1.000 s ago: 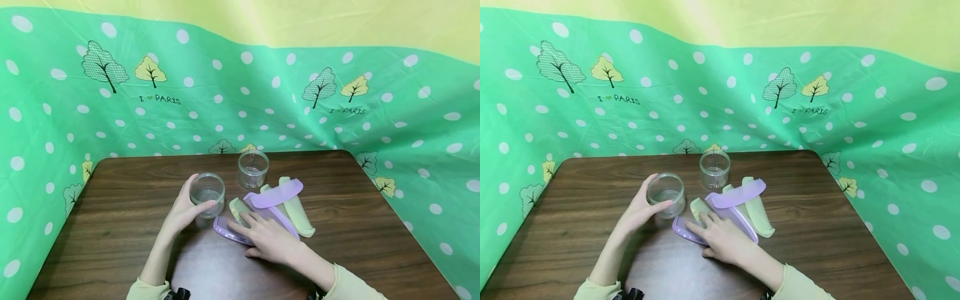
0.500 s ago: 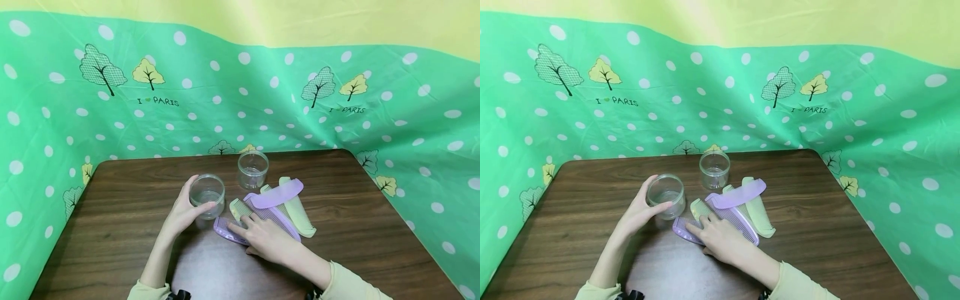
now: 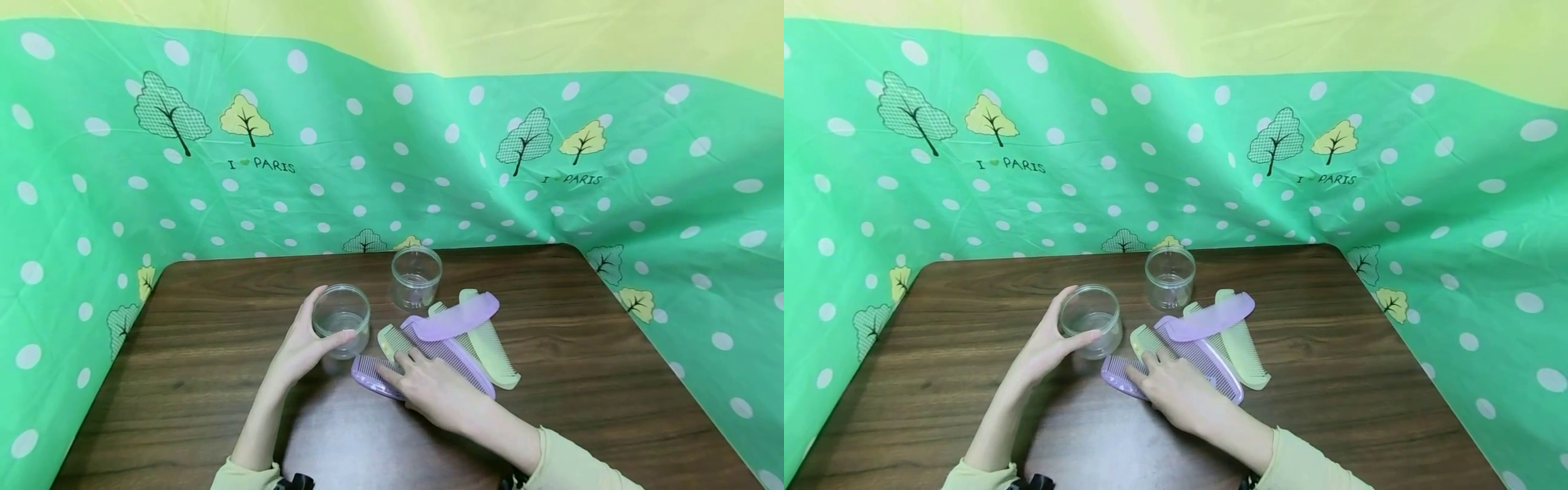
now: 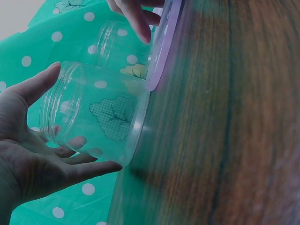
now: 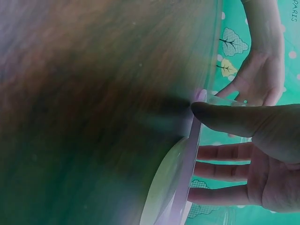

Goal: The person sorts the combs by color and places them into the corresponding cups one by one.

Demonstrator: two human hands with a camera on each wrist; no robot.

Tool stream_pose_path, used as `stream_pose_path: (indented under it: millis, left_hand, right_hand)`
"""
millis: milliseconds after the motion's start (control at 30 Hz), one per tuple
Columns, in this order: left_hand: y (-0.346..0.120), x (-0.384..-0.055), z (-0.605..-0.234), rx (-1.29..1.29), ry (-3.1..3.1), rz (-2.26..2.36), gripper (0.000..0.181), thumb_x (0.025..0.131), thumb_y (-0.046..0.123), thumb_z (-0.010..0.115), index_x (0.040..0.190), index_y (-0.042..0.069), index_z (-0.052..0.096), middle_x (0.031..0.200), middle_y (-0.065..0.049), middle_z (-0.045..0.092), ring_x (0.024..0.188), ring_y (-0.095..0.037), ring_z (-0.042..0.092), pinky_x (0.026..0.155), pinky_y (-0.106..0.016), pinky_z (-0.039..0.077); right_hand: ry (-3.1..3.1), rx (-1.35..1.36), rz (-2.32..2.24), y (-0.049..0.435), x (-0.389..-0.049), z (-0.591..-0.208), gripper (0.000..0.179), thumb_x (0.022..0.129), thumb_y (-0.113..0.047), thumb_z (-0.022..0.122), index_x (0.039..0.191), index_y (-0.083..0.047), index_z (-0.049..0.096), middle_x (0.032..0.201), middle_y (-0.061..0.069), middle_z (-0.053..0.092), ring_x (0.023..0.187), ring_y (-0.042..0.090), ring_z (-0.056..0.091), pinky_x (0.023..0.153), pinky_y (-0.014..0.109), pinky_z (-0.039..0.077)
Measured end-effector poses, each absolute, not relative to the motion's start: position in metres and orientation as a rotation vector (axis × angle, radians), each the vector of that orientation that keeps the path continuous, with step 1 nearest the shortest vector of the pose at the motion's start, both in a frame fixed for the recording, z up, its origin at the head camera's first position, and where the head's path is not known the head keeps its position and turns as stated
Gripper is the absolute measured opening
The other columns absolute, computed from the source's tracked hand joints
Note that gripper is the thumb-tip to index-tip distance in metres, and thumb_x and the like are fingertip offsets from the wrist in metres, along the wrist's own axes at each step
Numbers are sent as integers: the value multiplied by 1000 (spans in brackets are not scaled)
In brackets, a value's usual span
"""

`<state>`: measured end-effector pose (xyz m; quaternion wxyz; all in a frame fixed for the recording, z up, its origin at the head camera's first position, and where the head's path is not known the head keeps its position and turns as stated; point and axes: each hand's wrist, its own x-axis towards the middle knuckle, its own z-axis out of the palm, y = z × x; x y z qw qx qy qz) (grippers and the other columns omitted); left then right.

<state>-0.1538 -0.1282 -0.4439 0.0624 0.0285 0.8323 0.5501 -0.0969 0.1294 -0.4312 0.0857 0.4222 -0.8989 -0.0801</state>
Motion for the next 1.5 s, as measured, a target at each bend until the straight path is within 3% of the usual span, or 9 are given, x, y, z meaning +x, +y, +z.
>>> stream_pose_path:
  millis: [600, 1000, 1233, 1500]
  left_hand:
    - [-128, -153, -444, 82, 2530, 1661, 102, 78, 45, 88, 159, 35, 26, 167, -4, 30, 154, -31, 31, 121, -65, 28]
    - [-129, -153, -444, 84, 2548, 1635, 103, 79, 47, 87, 160, 35, 25, 168, -4, 29, 154, -31, 31, 121, -65, 28]
    - [-129, -154, -444, 91, 2548, 1630, 103, 79, 47, 87, 160, 35, 25, 168, -4, 28, 154, -32, 30, 121, -66, 28]
    - [-128, -153, -444, 85, 2545, 1632, 102, 79, 46, 87, 160, 36, 25, 168, -5, 29, 154, -32, 31, 121, -66, 28]
  right_hand:
    - [-2671, 1278, -319, 128, -95, -426, 50, 87, -20, 79, 135, -22, 66, 110, 5, 69, 91, 20, 67, 58, 31, 56]
    - [-2742, 1281, -363, 128, -93, -414, 52, 87, -9, 78, 135, -22, 64, 109, 4, 71, 93, 20, 70, 64, 33, 60]
    - [-2689, 1249, -346, 130, -100, -409, 43, 88, -16, 80, 128, -24, 67, 105, 3, 73, 87, 17, 71, 59, 30, 58]
    - [-2655, 1215, -312, 134, -107, -407, 21, 92, -23, 76, 113, -26, 71, 99, 1, 73, 81, 16, 71, 52, 29, 54]
